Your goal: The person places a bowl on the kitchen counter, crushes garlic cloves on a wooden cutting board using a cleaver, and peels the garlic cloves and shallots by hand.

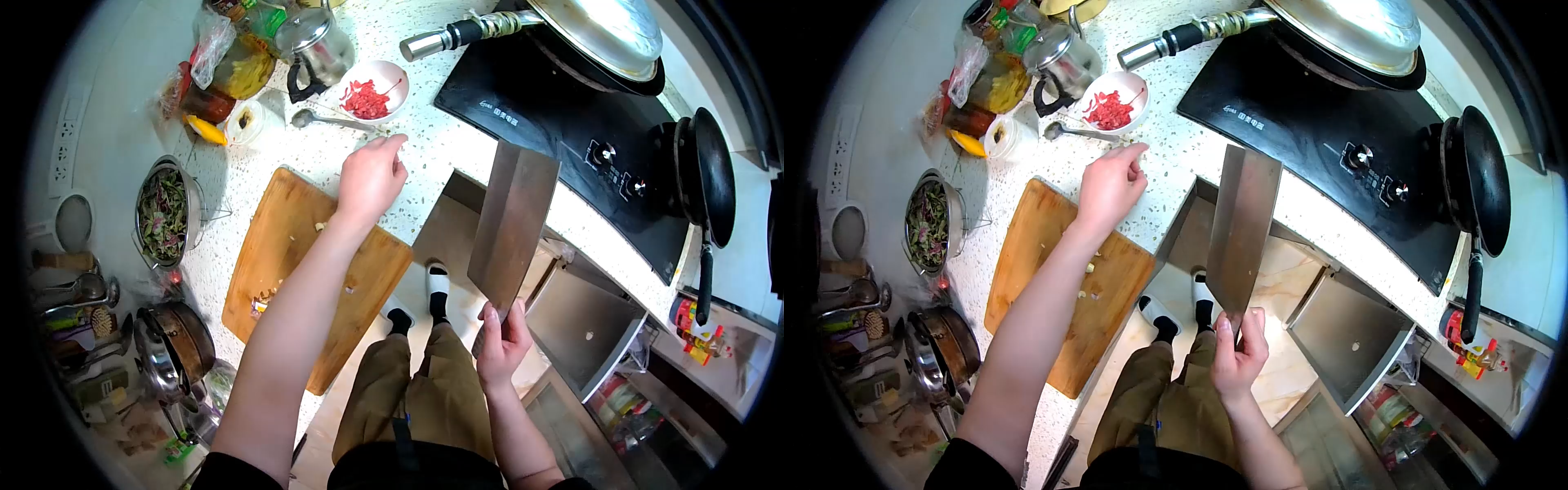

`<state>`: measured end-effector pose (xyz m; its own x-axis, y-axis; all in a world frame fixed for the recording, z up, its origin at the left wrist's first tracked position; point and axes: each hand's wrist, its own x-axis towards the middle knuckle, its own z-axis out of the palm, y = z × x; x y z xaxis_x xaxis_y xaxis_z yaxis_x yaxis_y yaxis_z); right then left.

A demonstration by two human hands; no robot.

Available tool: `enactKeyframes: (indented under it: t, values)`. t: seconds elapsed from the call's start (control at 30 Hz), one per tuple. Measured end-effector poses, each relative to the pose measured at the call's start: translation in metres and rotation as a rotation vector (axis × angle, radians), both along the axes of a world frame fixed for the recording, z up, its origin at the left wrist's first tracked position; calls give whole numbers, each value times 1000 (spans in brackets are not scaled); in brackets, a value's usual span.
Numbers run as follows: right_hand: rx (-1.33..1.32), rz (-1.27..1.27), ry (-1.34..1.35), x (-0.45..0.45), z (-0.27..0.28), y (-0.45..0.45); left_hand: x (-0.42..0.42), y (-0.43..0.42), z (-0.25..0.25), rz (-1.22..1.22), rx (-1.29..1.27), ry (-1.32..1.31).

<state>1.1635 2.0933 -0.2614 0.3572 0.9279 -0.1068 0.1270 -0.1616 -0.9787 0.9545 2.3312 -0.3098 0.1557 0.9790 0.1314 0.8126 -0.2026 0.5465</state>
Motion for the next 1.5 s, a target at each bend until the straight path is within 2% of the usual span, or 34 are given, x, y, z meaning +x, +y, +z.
enactKeyframes:
  t: [0.1, 0.17, 0.27, 0.37, 0.43, 0.5, 0.57, 0.63, 0.67, 0.73, 0.83, 0.93, 1.0, 1.07, 1.1, 1.17, 1.37, 1.4, 1.47, 1.5]
  values:
    - [-29, 10, 18, 8, -4, -4, 7, 12, -6, -6, 60, 81]
    - [-22, 44, 11, 12, -8, -5, 9, 18, -7, 18, -18, 290]
    - [-32, 50, -4, 9, -1, -1, 10, 24, -7, 17, -107, 318]
    - [-45, 108, -36, 10, 0, -2, -2, 10, 18, 6, -187, 335]
    - [-74, 155, 35, 12, 2, -7, -24, -23, 55, 59, -148, 55]
    - [-128, 243, 116, 13, 6, -10, -66, -79, 91, 198, -137, -31]
    - [-178, 328, 191, 12, 0, -21, -108, -141, 108, 349, -183, -4]
    - [-251, 422, 318, 6, -9, -34, -145, -203, 93, 521, -346, 85]
    - [-309, 404, 373, -3, -3, -33, -158, -228, 80, 528, -351, 83]
    - [-372, 390, 416, -19, 5, -34, -175, -262, 58, 346, -45, 311]
    - [-429, 417, 432, -26, 5, -40, -175, -273, 52, 409, 9, 364]
    - [-445, 488, 317, -24, 5, -42, -157, -262, 44, 513, 17, 324]
    - [-429, 417, 352, -27, 10, -36, -139, -254, 30, 393, 74, 257]
    - [-409, 418, 334, -25, 7, -36, -111, -235, 40, 141, 92, 267]
    - [-388, 417, 323, -24, 7, -36, -100, -226, 36, 143, 91, 262]
    - [-387, 401, 326, -26, 7, -36, -88, -210, 29, -53, 139, 311]
    - [-355, 367, 332, -28, 4, -41, -102, -205, 31, -260, 0, 396]
    - [-365, 364, 333, -29, 4, -42, -109, -210, 40, -262, 0, 402]
    - [-375, 351, 336, -31, 6, -40, -130, -233, 62, -5, 106, 372]
    - [-395, 356, 340, -33, 10, -38, -145, -246, 65, 78, 61, 434]
